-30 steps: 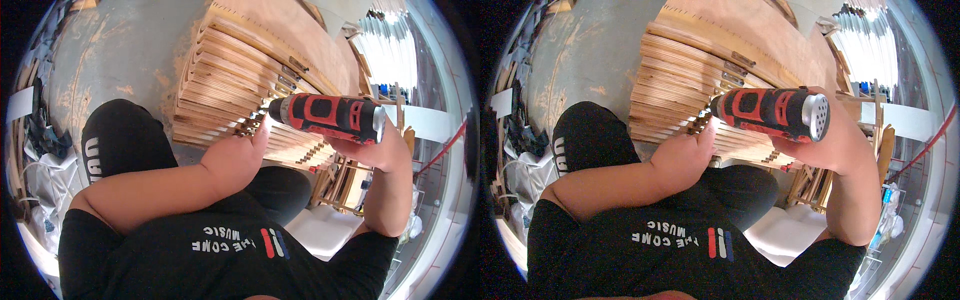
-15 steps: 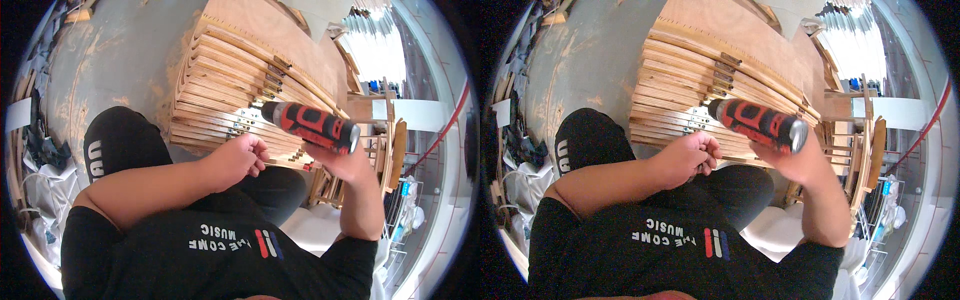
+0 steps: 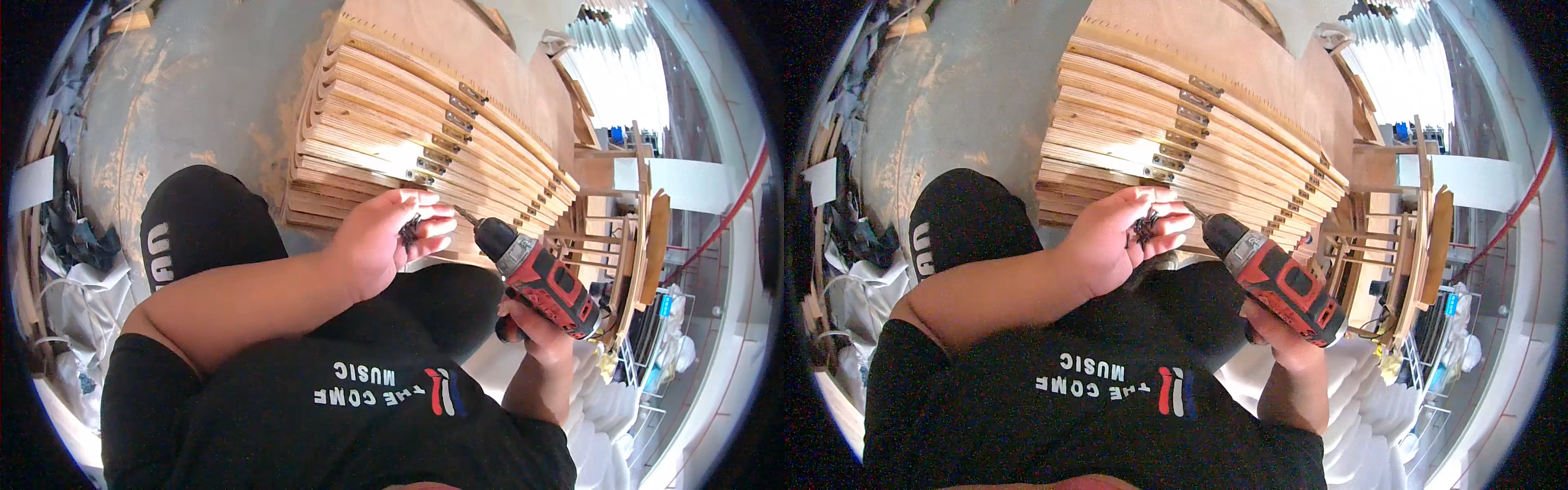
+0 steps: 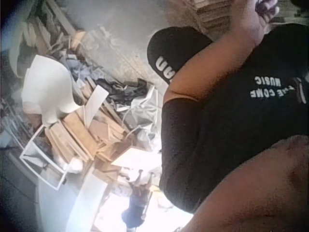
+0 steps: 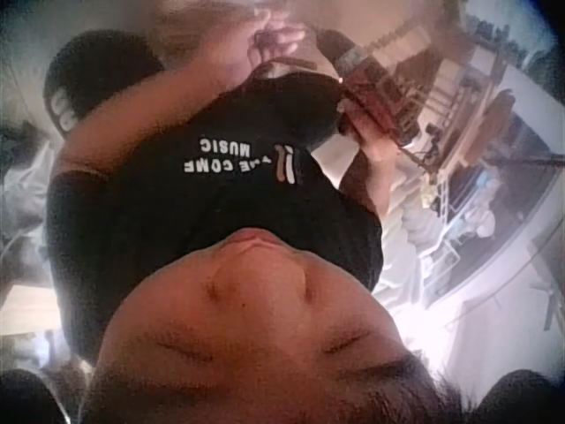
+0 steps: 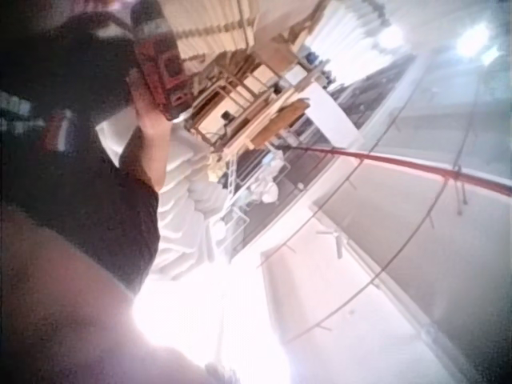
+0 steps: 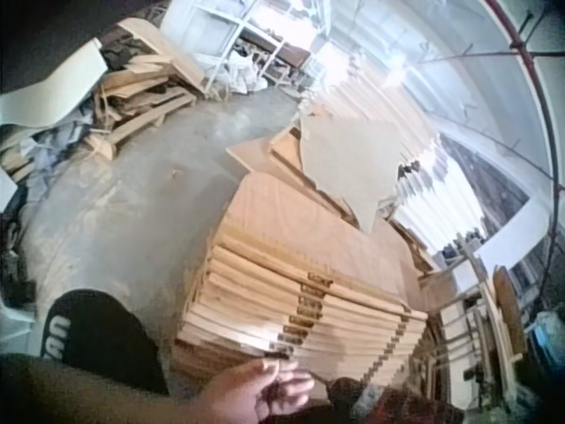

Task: Assembling wood slats into a structure using a power drill and screws.

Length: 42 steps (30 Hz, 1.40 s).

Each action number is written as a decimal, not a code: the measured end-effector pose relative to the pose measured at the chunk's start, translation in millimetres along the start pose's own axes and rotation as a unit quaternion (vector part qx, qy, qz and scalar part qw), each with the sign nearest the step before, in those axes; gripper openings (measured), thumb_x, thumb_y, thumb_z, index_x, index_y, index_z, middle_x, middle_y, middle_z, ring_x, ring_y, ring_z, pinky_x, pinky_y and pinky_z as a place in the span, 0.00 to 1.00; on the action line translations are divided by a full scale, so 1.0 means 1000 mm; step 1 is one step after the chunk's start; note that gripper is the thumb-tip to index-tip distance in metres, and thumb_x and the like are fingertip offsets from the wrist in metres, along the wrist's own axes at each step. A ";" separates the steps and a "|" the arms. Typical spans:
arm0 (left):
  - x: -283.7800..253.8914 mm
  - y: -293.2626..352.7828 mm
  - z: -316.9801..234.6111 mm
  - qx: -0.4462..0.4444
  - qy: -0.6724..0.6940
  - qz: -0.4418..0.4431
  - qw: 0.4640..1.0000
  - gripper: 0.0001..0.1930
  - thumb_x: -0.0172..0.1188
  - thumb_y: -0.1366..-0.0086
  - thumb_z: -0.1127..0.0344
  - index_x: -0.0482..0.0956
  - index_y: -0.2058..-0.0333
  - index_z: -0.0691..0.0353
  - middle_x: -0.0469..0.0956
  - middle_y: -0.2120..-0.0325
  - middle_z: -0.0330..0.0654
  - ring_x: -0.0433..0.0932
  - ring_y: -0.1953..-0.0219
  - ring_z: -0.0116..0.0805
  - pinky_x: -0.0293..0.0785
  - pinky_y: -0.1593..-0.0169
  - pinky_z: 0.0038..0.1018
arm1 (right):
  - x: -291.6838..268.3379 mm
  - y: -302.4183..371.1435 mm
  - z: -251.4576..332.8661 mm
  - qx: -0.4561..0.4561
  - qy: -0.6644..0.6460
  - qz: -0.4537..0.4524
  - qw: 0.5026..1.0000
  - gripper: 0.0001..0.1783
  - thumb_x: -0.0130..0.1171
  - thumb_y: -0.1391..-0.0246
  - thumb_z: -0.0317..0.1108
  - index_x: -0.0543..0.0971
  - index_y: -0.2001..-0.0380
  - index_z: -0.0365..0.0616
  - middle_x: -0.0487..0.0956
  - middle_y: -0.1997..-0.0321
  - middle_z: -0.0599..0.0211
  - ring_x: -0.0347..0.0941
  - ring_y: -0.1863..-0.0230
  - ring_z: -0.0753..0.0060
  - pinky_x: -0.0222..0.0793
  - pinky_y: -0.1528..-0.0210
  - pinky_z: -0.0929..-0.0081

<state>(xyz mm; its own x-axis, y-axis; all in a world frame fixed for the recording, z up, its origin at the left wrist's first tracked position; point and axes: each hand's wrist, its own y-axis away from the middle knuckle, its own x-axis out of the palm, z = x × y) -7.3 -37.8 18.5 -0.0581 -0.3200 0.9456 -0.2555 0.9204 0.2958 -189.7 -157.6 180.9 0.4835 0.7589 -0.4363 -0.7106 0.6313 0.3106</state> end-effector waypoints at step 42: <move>-0.003 -0.002 -0.009 -0.001 -0.127 0.058 0.990 0.08 0.64 0.36 0.74 0.81 0.58 0.65 0.80 0.71 0.40 0.65 0.81 0.20 0.57 0.79 0.19 | -0.045 0.017 -0.073 -0.084 0.170 -0.009 0.982 0.27 0.77 0.63 0.25 0.81 0.55 0.43 0.85 0.58 0.66 0.83 0.58 0.71 0.78 0.54 0.70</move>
<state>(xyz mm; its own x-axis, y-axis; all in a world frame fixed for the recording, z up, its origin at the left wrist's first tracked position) 1.7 -37.1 16.4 -0.3277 -0.2577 0.9090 -0.2315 0.9547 0.1871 -260.9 -192.2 144.4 0.3180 0.6330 -0.7058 -0.7920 0.5866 0.1692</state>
